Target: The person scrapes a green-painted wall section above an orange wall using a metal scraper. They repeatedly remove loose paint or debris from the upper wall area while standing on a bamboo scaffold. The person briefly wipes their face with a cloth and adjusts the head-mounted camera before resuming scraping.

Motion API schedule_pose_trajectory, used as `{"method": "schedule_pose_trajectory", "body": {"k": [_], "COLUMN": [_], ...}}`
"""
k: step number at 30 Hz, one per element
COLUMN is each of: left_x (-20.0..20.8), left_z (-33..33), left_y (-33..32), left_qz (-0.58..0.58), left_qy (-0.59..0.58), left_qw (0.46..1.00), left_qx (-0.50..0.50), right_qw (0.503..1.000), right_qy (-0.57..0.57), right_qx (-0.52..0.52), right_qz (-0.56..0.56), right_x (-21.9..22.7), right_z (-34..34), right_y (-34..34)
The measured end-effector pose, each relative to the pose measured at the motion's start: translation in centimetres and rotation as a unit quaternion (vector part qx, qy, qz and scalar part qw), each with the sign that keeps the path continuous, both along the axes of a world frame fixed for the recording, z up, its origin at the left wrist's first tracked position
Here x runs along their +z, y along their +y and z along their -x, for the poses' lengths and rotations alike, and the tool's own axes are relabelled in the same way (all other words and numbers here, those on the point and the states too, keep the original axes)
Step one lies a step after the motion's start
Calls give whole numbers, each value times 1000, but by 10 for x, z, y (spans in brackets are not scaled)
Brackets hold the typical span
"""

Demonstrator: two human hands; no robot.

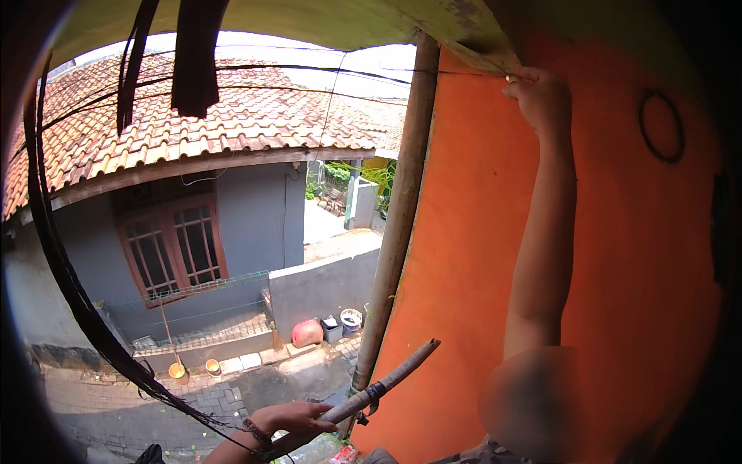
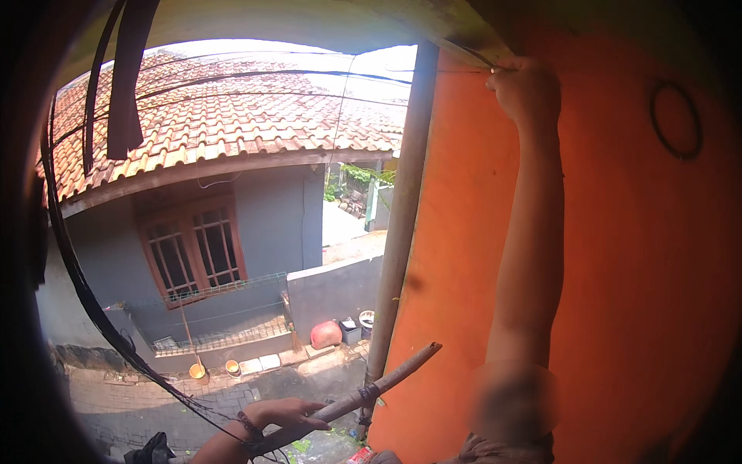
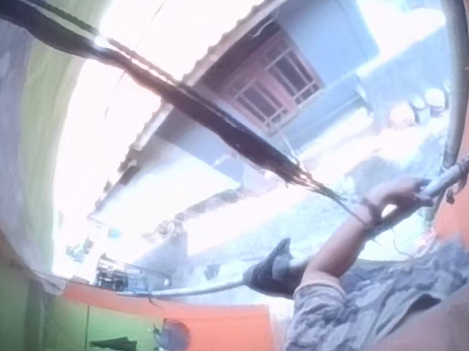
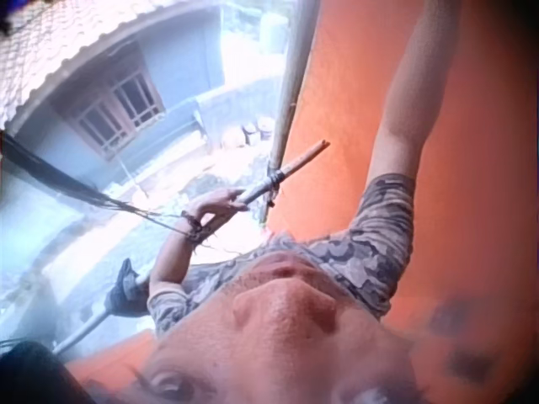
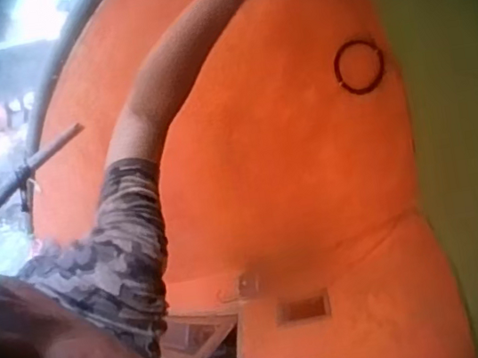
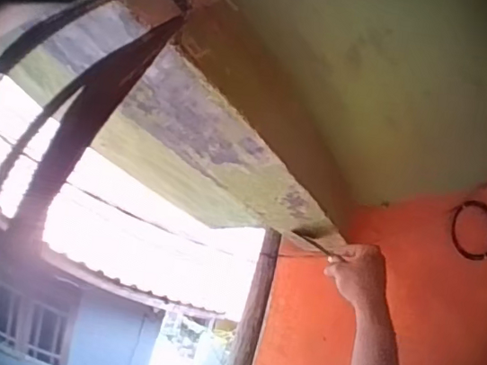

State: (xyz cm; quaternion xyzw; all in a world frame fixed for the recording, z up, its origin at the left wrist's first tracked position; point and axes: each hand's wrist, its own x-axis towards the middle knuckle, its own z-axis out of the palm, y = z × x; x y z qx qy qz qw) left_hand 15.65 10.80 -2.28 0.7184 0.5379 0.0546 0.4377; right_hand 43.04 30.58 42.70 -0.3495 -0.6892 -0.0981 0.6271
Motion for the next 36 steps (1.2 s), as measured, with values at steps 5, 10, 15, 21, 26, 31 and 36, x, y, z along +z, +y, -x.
{"method": "schedule_pose_trajectory", "body": {"k": [5,10,15,21,26,31,36], "left_x": [-3,6,3,8,18,2,8], "left_z": [3,1,0,-6,-13,1,7], "left_y": [4,-1,-6,-17,-15,-17,-28], "left_qz": [8,-6,5,-10,36,-26,-32], "left_qy": [-6,-14,-11,24,5,22,2], "left_qw": [1000,1000,1000,999,999,999,999], "left_qx": [-13,-17,6,20,-1,3,28], "right_qw": [1000,999,999,995,999,996,988], "right_qy": [-2,-23,-35,-16,-38,-24,21], "right_qx": [-7,-13,41,97,-15,82,141], "right_qz": [24,47,0,9,-34,-32,-62], "right_x": [7,13,12,2,6,-46,-86], "right_z": [25,36,40,55,80,73,59], "right_y": [-16,-19,-50,-90,-42,-103,-124]}}
